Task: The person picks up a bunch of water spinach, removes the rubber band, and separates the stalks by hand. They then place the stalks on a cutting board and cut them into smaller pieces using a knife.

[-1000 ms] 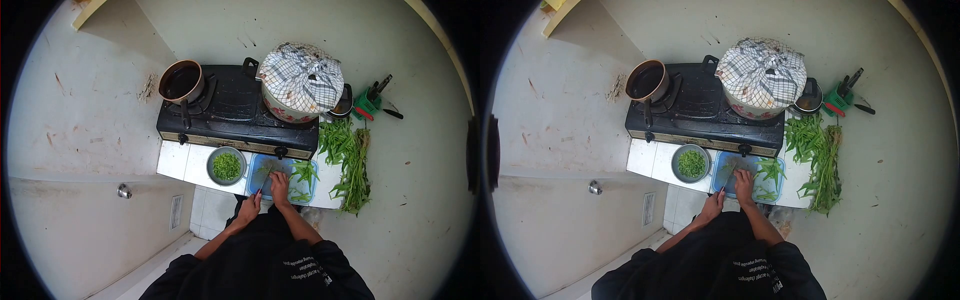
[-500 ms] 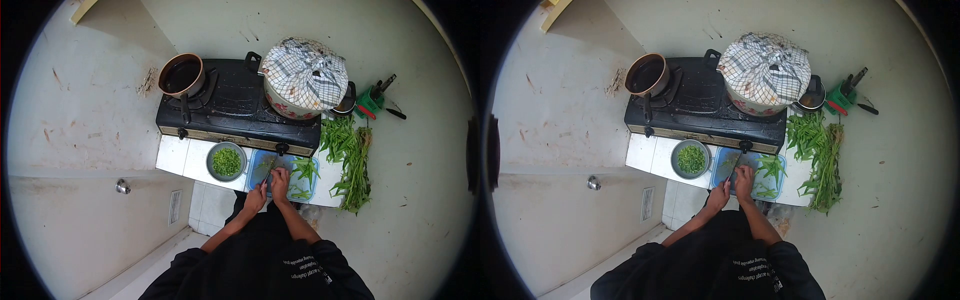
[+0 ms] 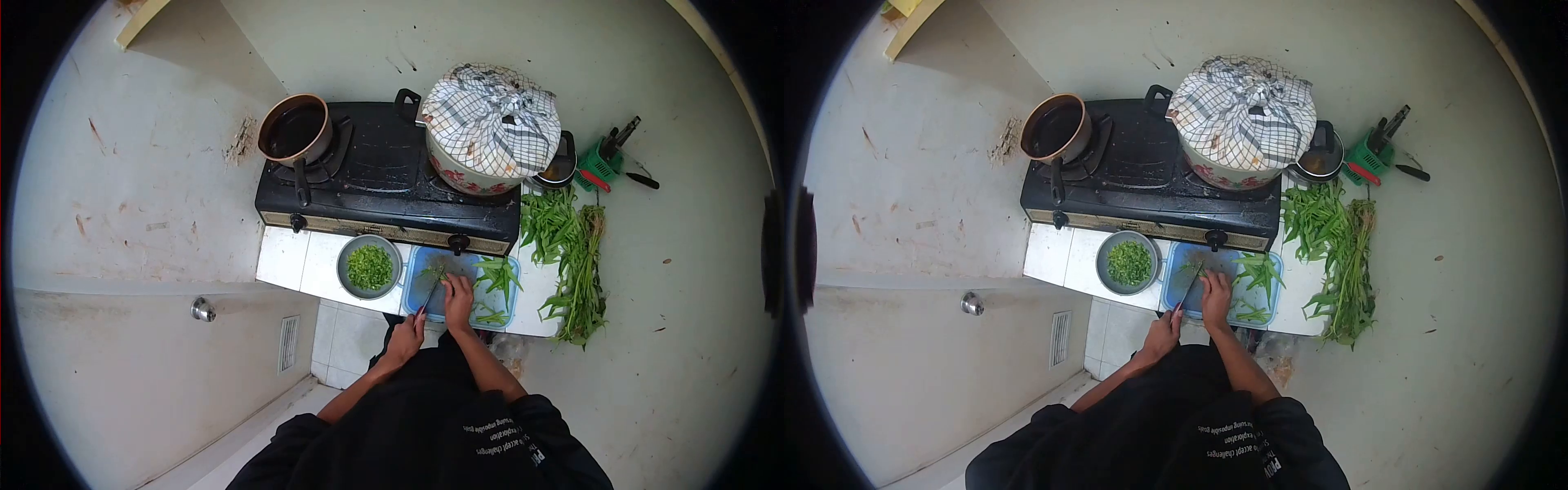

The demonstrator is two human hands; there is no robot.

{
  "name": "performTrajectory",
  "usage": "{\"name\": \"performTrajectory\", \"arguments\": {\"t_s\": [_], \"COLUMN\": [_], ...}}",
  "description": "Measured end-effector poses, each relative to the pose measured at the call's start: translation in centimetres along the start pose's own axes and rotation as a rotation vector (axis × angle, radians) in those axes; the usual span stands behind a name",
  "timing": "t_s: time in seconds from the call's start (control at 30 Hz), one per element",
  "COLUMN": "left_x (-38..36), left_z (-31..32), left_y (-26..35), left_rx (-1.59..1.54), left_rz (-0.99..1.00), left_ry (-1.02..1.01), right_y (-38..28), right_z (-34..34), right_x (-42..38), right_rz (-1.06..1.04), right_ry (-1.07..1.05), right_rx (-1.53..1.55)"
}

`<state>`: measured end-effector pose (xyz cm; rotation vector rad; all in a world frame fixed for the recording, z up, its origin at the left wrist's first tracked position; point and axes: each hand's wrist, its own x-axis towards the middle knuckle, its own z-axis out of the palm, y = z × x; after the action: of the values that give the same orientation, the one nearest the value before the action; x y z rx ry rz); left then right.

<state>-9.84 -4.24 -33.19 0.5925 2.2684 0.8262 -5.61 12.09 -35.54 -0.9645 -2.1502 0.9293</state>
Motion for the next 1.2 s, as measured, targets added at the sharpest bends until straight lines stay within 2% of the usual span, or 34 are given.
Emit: {"name": "performTrajectory", "arguments": {"t_s": [0.27, 0.77, 0.87, 0.97, 1.2], "left_x": [-0.4, -0.4, 1.4, 2.2, 0.2], "left_z": [-1.0, 0.0, 1.6, 0.9, -0.4], "left_y": [1.6, 1.4, -0.4, 0.4, 0.2], "left_rx": [-0.061, 0.021, -0.051, -0.046, 0.059], "left_rz": [-0.028, -0.056, 0.056, 0.082, -0.059], "left_ry": [-0.048, -0.024, 0.012, -0.002, -0.050], "right_y": [0.3, 0.3, 0.7, 0.7, 0.9], "right_z": [-0.2, -0.6, -0.3, -0.1, -0.7], "right_x": [-0.1, 0.0, -0.1, -0.3, -0.3], "right_rz": [-0.093, -0.140, -0.131, -0.126, -0.163], "right_ry": [-0.057, -0.086, -0.079, -0.074, -0.086], "right_rx": [-0.072, -0.089, -0.069, -0.076, -0.138]}}
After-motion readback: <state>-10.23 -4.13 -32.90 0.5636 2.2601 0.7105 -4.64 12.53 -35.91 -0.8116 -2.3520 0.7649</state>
